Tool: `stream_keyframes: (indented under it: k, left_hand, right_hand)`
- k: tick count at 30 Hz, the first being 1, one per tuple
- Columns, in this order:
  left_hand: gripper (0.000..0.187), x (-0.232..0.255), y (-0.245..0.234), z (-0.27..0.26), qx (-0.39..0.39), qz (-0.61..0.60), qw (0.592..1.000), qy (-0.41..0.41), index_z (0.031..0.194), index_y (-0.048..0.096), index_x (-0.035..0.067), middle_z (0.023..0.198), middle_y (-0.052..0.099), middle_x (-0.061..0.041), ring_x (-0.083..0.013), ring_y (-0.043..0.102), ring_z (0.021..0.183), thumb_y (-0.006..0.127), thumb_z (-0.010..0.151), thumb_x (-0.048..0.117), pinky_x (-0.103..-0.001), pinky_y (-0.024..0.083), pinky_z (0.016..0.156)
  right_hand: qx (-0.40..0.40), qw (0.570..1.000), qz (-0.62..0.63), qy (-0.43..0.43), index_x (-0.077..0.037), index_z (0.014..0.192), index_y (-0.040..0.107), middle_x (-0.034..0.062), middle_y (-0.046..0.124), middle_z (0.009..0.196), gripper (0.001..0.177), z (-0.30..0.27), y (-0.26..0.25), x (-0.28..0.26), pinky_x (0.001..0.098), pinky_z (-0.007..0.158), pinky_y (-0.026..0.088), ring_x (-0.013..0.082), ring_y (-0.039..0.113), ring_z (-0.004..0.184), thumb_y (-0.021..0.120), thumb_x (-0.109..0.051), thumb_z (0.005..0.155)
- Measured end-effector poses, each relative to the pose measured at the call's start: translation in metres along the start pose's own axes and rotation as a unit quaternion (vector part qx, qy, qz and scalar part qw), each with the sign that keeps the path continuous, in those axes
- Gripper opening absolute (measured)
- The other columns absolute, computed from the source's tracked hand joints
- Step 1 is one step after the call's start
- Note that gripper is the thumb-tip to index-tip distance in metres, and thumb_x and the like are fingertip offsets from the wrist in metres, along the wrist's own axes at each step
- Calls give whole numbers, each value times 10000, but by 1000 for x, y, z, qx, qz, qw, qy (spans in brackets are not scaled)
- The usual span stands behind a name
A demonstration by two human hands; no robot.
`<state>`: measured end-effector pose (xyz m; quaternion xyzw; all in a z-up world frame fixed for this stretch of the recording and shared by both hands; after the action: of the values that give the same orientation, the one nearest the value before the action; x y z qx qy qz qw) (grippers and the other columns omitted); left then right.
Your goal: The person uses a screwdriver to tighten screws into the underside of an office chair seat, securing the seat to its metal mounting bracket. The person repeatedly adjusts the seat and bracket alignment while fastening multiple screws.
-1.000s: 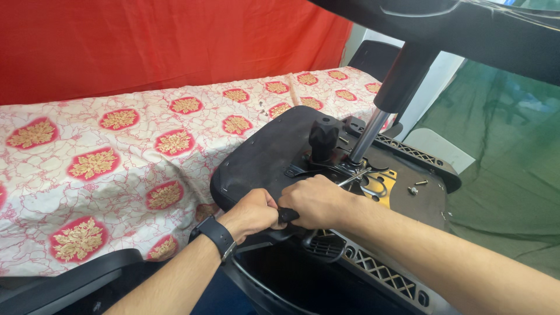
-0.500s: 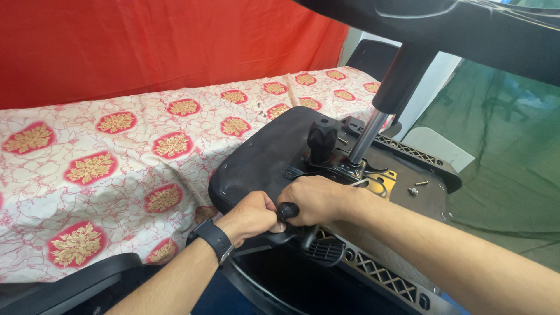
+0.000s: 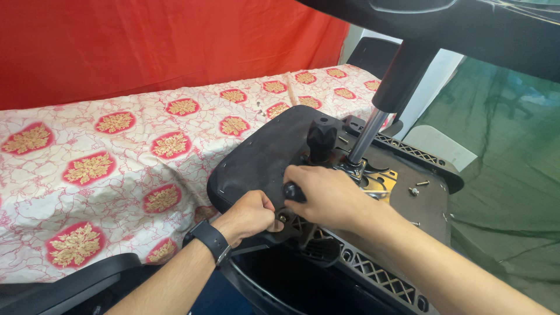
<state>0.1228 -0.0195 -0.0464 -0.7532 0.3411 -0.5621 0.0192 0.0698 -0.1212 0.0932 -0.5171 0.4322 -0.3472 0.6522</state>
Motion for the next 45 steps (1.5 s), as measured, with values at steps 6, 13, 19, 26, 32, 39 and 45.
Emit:
stream_keyframes:
  k: [6, 13, 19, 26, 32, 39, 45]
  left_hand:
    - [276, 2, -5, -7, 14, 15, 1000, -21, 919, 626, 74, 915, 683, -87, -195, 635, 915, 822, 724, 89, -368, 494, 798]
    - [349, 6, -2, -7, 14, -13, 1000, 10, 990, 610, 84, 983, 685, -101, -212, 627, 999, 804, 702, 49, -369, 482, 878]
    - [313, 4, 1, -9, 0, -14, 1000, -8, 992, 618, 94, 995, 694, -96, -215, 617, 1031, 793, 734, 59, -378, 460, 899]
    - [294, 5, 1, -10, -4, -16, 1000, -7, 976, 616, 93, 996, 699, -107, -229, 616, 1039, 796, 745, 75, -392, 450, 911]
    - [302, 0, 1, -7, 4, -13, 1000, -17, 994, 640, 92, 1033, 711, -106, -220, 619, 1079, 804, 740, 77, -387, 446, 946]
    - [279, -1, 0, -4, 16, -20, 1000, 1, 971, 652, 66, 995, 708, -110, -217, 625, 1050, 797, 733, 71, -380, 457, 936]
    - [253, 1, 1, -7, 24, -23, 999, 10, 936, 637, 67, 916, 700, -95, -203, 636, 950, 785, 731, 61, -352, 479, 849]
  right_hand:
    - [13, 980, 116, 160, -73, 1209, 550, 189, 692, 1033, 446, -62, -15, 84, 446, 896, 515, 333, 649, 1034, 594, -236, 797]
    - [-9, 971, -7, 239, -122, 1251, 626, 141, 604, 1112, 526, -115, 14, 175, 418, 911, 516, 345, 624, 1053, 765, -166, 746]
    - [28, 957, 57, 285, -142, 1205, 701, 117, 753, 1071, 617, -112, 27, 187, 396, 910, 555, 308, 720, 1028, 925, -254, 641]
    - [4, 962, 38, 271, -155, 1173, 715, 93, 758, 1102, 530, -91, 31, 162, 397, 908, 555, 301, 712, 1051, 890, -302, 695]
    - [47, 940, 25, 336, -158, 1039, 792, 112, 800, 992, 255, -125, 16, 210, 415, 870, 581, 305, 763, 944, 741, -274, 818]
    - [-3, 926, -10, 376, -105, 940, 799, 136, 828, 948, 205, -150, 40, 261, 398, 889, 608, 287, 785, 935, 749, -184, 757]
    - [26, 923, -61, 380, -97, 982, 784, 147, 771, 983, 225, -125, 3, 232, 422, 872, 571, 322, 729, 963, 765, -225, 798]
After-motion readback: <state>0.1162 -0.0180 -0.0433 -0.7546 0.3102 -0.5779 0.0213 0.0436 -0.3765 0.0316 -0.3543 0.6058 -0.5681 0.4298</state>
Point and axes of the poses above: each hand's wrist, its own z-axis towards the middle knuckle, its own y-axis out of the palm, x = y × z, the point moved 9 cm from there along z, towards the middle knuckle
